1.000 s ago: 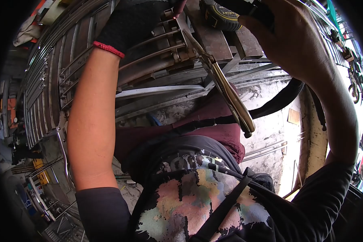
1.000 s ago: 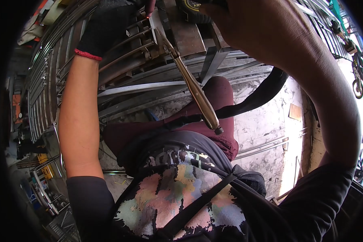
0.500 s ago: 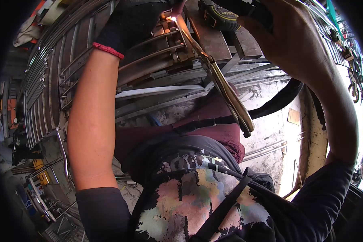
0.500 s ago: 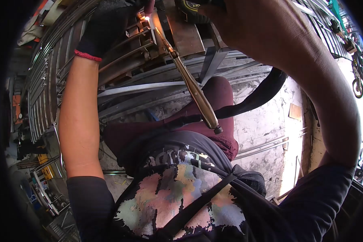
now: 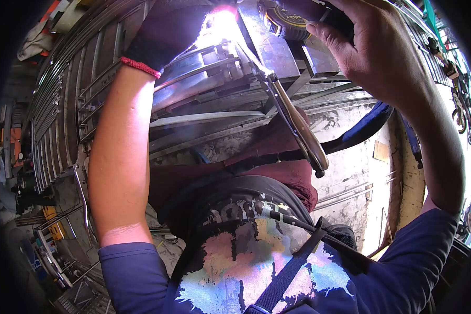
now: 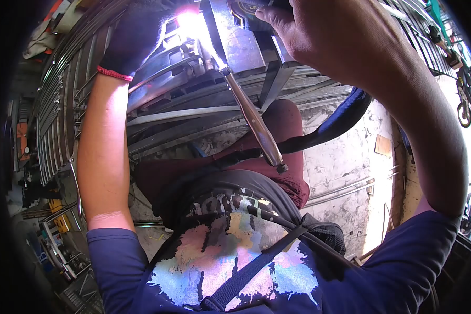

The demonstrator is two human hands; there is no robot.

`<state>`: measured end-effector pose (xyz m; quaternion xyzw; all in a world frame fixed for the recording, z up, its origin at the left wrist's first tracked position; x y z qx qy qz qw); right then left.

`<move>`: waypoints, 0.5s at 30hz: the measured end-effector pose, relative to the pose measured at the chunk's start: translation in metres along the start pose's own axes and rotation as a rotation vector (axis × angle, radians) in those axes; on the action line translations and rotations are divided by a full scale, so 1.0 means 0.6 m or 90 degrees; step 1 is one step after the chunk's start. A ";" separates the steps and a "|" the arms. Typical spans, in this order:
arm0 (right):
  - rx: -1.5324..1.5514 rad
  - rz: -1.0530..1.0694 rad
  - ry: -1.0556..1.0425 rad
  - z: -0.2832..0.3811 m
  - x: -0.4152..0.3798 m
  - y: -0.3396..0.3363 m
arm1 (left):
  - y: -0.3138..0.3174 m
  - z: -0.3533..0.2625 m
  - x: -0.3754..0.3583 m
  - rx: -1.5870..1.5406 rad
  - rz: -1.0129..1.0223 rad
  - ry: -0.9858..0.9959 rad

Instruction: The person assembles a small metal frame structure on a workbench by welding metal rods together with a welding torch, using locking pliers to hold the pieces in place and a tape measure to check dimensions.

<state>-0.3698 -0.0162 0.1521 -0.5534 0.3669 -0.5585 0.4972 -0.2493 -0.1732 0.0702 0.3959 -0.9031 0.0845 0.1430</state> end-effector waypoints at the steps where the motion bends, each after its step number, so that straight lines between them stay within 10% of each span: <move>1: 0.018 -0.016 -0.027 -0.009 0.003 0.002 | 0.003 -0.004 -0.002 -0.026 -0.001 -0.004; 3: 0.052 -0.042 -0.050 -0.024 0.009 0.001 | 0.003 -0.030 0.002 0.484 0.014 0.097; 7: -0.007 -0.117 -0.106 -0.001 0.017 -0.041 | -0.020 -0.004 -0.007 -0.303 -0.068 -0.022; 8: -0.032 -0.148 -0.149 0.020 0.018 -0.060 | -0.020 -0.038 -0.016 -0.081 -0.145 0.147; 11: -0.038 -0.165 -0.260 0.017 0.029 -0.087 | -0.033 -0.067 -0.044 0.102 -0.158 0.039; 15: -0.092 -0.078 -0.220 0.065 0.017 -0.107 | -0.031 -0.098 -0.061 0.251 -0.109 0.194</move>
Point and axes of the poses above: each hand's wrist, its own x-axis towards the middle knuckle, its own y-axis out of the palm, z = x × y, the point moved 9 cm from there along x, towards the middle knuckle, and after that the axes turned 3 degrees about -z, right-handed, at the moved point
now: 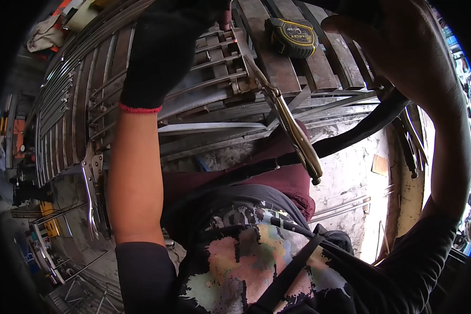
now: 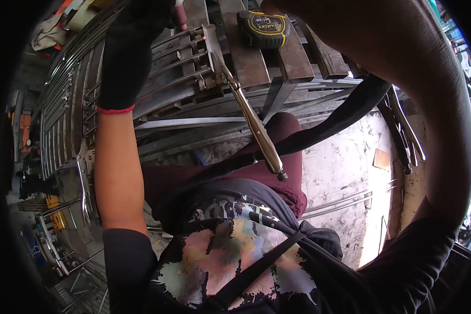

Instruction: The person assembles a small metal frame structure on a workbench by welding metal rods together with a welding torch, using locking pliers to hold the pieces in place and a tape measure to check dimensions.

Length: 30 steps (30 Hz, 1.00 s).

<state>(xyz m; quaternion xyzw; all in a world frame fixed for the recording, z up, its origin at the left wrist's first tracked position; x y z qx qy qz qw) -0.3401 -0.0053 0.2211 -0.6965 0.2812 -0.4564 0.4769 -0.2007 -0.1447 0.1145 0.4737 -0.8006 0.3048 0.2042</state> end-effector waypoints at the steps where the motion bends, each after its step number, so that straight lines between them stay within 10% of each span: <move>1: -0.018 0.007 0.024 0.005 0.000 0.001 | -0.002 -0.006 -0.001 0.057 0.020 0.040; 6: 0.071 -0.039 0.164 -0.019 -0.032 0.050 | 0.008 0.029 -0.014 0.431 0.120 0.238; 20: 0.089 -0.030 0.219 -0.006 -0.061 0.080 | 0.079 0.004 0.000 0.283 0.224 0.158; 23: 0.086 -0.019 0.228 -0.004 -0.059 0.080 | 0.079 0.036 0.002 0.014 0.203 -0.186; 29: 0.115 -0.012 0.211 -0.006 -0.063 0.084 | 0.085 -0.026 -0.011 0.401 0.188 0.365; 30: 0.134 -0.010 0.198 -0.012 -0.067 0.086 | 0.079 -0.011 -0.002 0.313 0.199 0.246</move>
Point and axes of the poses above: each hand's wrist, its own x-axis towards the middle knuckle, its own y-axis out of the palm, z = x × y, the point moved 9 cm from there along x, towards the middle knuckle, and after that the axes turned 3 degrees about -z, right-handed, at the moved point
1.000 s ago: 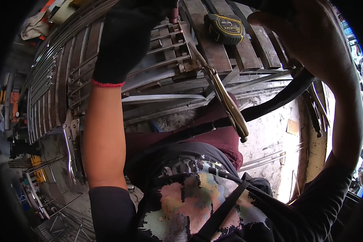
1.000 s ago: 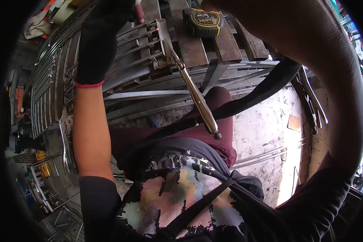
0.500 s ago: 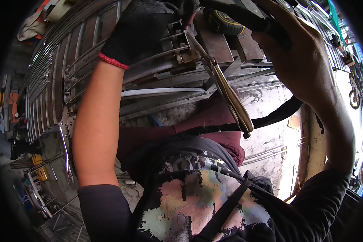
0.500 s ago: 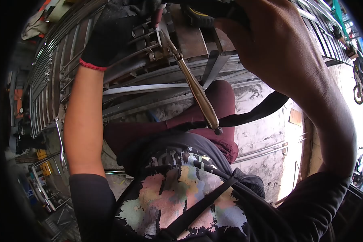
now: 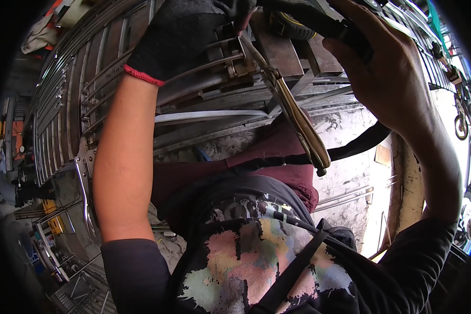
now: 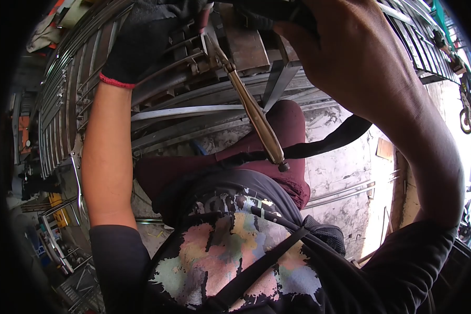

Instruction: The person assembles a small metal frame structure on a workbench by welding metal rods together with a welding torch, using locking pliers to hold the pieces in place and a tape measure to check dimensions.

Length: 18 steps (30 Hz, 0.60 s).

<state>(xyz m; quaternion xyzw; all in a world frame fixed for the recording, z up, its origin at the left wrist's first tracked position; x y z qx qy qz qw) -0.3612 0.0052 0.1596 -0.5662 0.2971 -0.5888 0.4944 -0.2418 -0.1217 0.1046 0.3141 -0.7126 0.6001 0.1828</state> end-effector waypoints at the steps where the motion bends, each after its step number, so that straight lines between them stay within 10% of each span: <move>1: 0.018 0.008 0.001 -0.013 -0.001 0.004 | 0.000 0.003 0.004 -0.108 0.016 -0.099; 5: 0.021 0.026 0.025 -0.035 0.000 0.017 | 0.006 0.010 0.002 -0.099 0.037 -0.087; 8: -0.078 -0.002 0.014 0.017 0.001 0.000 | 0.018 0.032 -0.010 -0.439 0.018 -0.319; 11: -0.052 -0.009 -0.021 0.000 0.001 0.000 | 0.003 0.005 -0.002 -0.030 -0.023 0.017; 14: -0.010 -0.043 -0.082 -0.012 -0.007 0.010 | 0.042 0.062 -0.031 -0.660 -0.068 -0.427; 18: -0.022 -0.030 -0.040 0.011 -0.002 -0.003 | 0.033 0.056 -0.021 -0.613 -0.040 -0.352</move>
Point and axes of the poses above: each hand's wrist, its own x-axis towards the middle knuckle, its own y-axis out of the palm, z = x × y, the point moved 9 cm from there along x, towards the middle knuckle, and after that the axes turned 3 degrees about -z, right-handed, at the moved point
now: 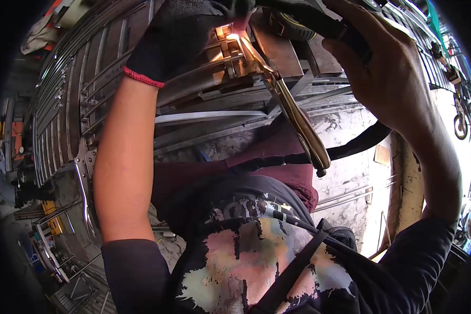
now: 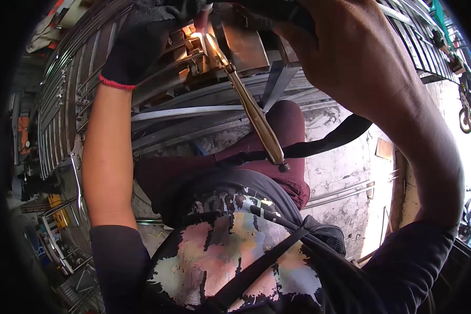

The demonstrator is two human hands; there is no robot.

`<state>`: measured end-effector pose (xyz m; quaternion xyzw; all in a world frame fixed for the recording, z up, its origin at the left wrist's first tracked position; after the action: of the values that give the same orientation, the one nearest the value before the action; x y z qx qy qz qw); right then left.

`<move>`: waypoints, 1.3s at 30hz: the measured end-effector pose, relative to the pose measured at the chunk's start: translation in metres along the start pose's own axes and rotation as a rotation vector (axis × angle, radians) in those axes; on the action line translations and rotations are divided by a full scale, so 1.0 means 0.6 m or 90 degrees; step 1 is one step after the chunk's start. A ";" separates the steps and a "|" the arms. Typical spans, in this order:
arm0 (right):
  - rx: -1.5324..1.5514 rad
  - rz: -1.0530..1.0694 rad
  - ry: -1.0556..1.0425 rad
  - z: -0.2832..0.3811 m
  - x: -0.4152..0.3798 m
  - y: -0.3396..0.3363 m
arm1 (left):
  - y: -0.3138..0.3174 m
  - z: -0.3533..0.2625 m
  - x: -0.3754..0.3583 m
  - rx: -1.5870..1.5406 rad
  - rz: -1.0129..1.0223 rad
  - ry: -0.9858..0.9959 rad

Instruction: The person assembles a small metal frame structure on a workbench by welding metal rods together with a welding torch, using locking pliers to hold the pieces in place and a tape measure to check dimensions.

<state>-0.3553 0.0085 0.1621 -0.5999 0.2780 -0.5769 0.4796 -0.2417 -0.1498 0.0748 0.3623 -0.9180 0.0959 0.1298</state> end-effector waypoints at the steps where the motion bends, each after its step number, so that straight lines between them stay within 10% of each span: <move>1: -0.016 0.008 0.019 0.000 0.002 -0.001 | 0.002 -0.007 -0.003 0.118 -0.026 -0.065; 4: -0.019 -0.030 -0.041 -0.002 -0.004 -0.006 | -0.001 0.011 -0.001 0.010 -0.020 -0.070; 7: -0.002 -0.043 -0.063 -0.007 -0.006 -0.004 | -0.020 -0.003 -0.053 1.064 0.023 0.386; 11: 0.055 0.026 -0.013 -0.054 -0.002 0.018 | -0.023 -0.003 -0.054 1.064 0.052 0.368; 24: 0.055 0.026 -0.029 -0.024 0.004 0.004 | -0.006 0.022 -0.001 -0.078 -0.016 -0.061; 39: 0.023 -0.017 -0.050 -0.005 0.003 -0.001 | 0.004 -0.013 -0.016 0.015 -0.067 -0.078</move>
<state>-0.3578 0.0067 0.1631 -0.6174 0.2402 -0.5641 0.4929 -0.2354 -0.1397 0.0787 0.4166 -0.9028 0.0772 0.0742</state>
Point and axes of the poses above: each hand's wrist, its own x-axis towards the middle knuckle, its own y-axis out of the palm, z = x × y, the point moved 9 cm from there along x, towards the middle knuckle, and after that the axes turned 3 degrees about -z, right-handed, at the moved point
